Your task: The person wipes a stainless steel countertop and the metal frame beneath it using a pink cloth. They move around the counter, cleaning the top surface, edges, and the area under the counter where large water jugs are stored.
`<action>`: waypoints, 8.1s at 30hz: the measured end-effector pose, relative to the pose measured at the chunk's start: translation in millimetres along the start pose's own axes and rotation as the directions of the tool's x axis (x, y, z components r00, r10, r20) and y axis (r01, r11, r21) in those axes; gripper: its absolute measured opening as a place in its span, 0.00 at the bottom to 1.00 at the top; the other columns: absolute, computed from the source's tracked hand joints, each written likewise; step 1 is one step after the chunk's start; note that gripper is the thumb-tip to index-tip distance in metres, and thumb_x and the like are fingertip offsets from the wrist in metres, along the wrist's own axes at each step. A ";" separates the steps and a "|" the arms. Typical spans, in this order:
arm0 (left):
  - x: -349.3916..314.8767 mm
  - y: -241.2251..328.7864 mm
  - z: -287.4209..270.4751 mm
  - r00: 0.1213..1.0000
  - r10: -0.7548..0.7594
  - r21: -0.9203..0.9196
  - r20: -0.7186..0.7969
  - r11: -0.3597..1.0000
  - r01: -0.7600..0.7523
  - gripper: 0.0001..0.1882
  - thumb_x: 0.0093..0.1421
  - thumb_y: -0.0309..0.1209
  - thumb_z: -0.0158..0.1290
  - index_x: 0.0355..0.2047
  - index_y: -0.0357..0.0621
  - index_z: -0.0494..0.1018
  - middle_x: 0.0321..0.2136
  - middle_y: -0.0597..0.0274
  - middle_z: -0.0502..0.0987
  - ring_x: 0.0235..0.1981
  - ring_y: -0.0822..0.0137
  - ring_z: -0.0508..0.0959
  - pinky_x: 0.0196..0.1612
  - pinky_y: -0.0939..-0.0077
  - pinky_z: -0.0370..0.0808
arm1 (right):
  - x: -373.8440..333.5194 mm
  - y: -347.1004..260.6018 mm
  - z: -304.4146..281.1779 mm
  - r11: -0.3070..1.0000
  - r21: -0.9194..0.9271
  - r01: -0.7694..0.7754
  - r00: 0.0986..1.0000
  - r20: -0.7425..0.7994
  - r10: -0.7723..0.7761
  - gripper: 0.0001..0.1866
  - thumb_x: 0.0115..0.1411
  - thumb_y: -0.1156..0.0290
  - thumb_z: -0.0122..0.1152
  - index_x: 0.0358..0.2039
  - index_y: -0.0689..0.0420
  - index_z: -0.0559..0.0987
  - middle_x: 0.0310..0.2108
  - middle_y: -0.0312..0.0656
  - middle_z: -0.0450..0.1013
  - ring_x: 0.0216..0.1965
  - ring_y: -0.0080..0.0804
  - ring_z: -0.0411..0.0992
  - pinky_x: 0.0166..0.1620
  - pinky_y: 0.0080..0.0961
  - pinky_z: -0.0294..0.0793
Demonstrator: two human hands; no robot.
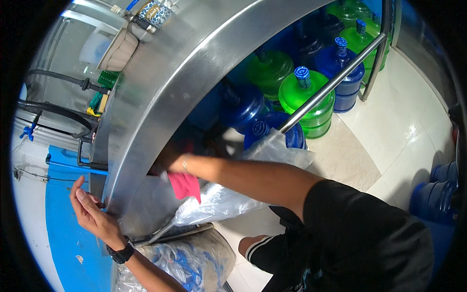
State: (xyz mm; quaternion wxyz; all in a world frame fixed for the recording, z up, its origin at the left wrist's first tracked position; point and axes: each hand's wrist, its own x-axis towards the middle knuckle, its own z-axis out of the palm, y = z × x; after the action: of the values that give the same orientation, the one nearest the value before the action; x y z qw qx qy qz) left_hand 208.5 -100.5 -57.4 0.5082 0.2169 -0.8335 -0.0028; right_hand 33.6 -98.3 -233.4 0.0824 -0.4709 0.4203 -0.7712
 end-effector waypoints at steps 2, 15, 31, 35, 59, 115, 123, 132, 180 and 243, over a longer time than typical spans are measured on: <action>0.9 1.1 0.5 1.000 -0.007 0.025 0.028 1.000 0.006 0.20 0.78 0.43 0.44 0.54 0.42 0.79 0.23 0.75 0.62 0.24 0.81 0.57 0.26 0.81 0.52 | 21.9 26.8 -2.3 0.999 -0.047 0.002 1.000 0.017 -0.001 0.21 0.74 0.61 0.45 0.54 0.63 0.78 0.59 0.57 0.71 0.62 0.56 0.67 0.66 0.46 0.65; 2.9 9.6 5.8 0.995 0.030 0.022 0.096 0.999 -0.033 0.20 0.78 0.40 0.44 0.54 0.40 0.79 0.24 0.75 0.62 0.24 0.82 0.56 0.26 0.81 0.50 | -13.7 47.4 16.1 0.921 -0.384 0.058 0.995 0.099 -0.021 0.20 0.70 0.60 0.51 0.54 0.57 0.80 0.57 0.47 0.77 0.59 0.43 0.72 0.63 0.40 0.69; -1.0 16.1 12.1 0.995 0.100 -0.014 0.003 0.995 -0.100 0.17 0.76 0.37 0.47 0.49 0.36 0.80 0.22 0.75 0.63 0.23 0.82 0.56 0.25 0.79 0.49 | 46.6 106.6 28.7 0.619 -0.782 0.081 0.984 -0.036 -0.175 0.20 0.69 0.64 0.50 0.56 0.54 0.80 0.61 0.52 0.73 0.61 0.45 0.71 0.63 0.44 0.69; -1.4 15.7 9.9 0.998 0.041 -0.062 0.039 0.997 -0.038 0.16 0.76 0.36 0.48 0.48 0.37 0.80 0.23 0.74 0.65 0.23 0.81 0.57 0.26 0.80 0.51 | 51.8 72.7 7.7 0.642 -0.594 0.485 0.767 -0.063 -0.638 0.17 0.68 0.64 0.51 0.51 0.53 0.83 0.55 0.50 0.78 0.54 0.39 0.76 0.56 0.39 0.74; -2.0 11.9 7.3 0.997 -0.019 -0.068 0.069 0.997 0.024 0.16 0.76 0.38 0.49 0.47 0.38 0.81 0.25 0.73 0.69 0.25 0.81 0.59 0.27 0.80 0.54 | -53.0 112.8 -20.8 0.892 -0.428 -0.143 0.953 0.183 0.240 0.18 0.70 0.68 0.51 0.57 0.57 0.78 0.55 0.51 0.78 0.57 0.46 0.74 0.62 0.41 0.71; -0.7 -7.4 4.2 0.992 0.116 -0.021 0.051 0.993 -0.115 0.18 0.77 0.38 0.48 0.50 0.37 0.81 0.41 0.66 0.83 0.35 0.76 0.74 0.38 0.81 0.69 | 58.9 142.4 32.0 0.702 -0.648 0.297 0.877 -0.105 -0.468 0.18 0.62 0.66 0.55 0.51 0.52 0.83 0.49 0.50 0.80 0.51 0.44 0.78 0.54 0.41 0.77; -9.5 -20.8 -7.5 0.676 0.705 0.310 0.216 0.607 -0.732 0.23 0.71 0.45 0.56 0.58 0.42 0.78 0.46 0.57 0.79 0.45 0.63 0.76 0.42 0.72 0.75 | 18.6 82.5 49.5 0.626 -0.725 0.287 0.952 0.290 -0.101 0.15 0.65 0.67 0.54 0.40 0.60 0.86 0.44 0.58 0.81 0.49 0.51 0.80 0.55 0.48 0.77; -20.0 -15.3 -3.3 0.745 0.633 0.315 0.211 0.677 -0.665 0.26 0.63 0.43 0.66 0.57 0.43 0.78 0.49 0.58 0.75 0.46 0.65 0.77 0.44 0.71 0.80 | 68.7 40.5 -2.0 0.911 -0.357 0.206 0.976 0.146 -0.164 0.21 0.63 0.58 0.61 0.53 0.56 0.83 0.52 0.56 0.79 0.51 0.52 0.79 0.56 0.46 0.77; -22.6 18.8 -4.9 0.846 0.526 0.253 0.087 0.810 -0.530 0.29 0.41 0.52 0.75 0.42 0.57 0.85 0.30 0.70 0.75 0.32 0.65 0.76 0.37 0.69 0.73 | 121.6 149.5 -100.6 0.488 -0.864 -0.127 0.909 0.096 0.405 0.19 0.70 0.61 0.55 0.54 0.61 0.80 0.55 0.56 0.77 0.57 0.50 0.75 0.62 0.42 0.71; 47.7 52.8 11.6 0.564 -0.767 0.432 0.305 0.639 0.636 0.22 0.73 0.43 0.50 0.26 0.41 0.74 0.22 0.48 0.77 0.26 0.43 0.77 0.30 0.48 0.71 | 255.2 -98.6 -120.5 0.530 -0.804 0.270 0.723 0.532 0.440 0.34 0.67 0.60 0.56 0.70 0.58 0.65 0.73 0.50 0.58 0.75 0.51 0.53 0.75 0.55 0.47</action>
State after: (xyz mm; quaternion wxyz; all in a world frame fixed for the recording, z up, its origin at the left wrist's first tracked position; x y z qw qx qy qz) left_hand 161.1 -72.5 -10.8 0.2146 0.5936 -0.7622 -0.1435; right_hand -174.3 -100.5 -18.6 0.0345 -0.6747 0.6999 -0.2318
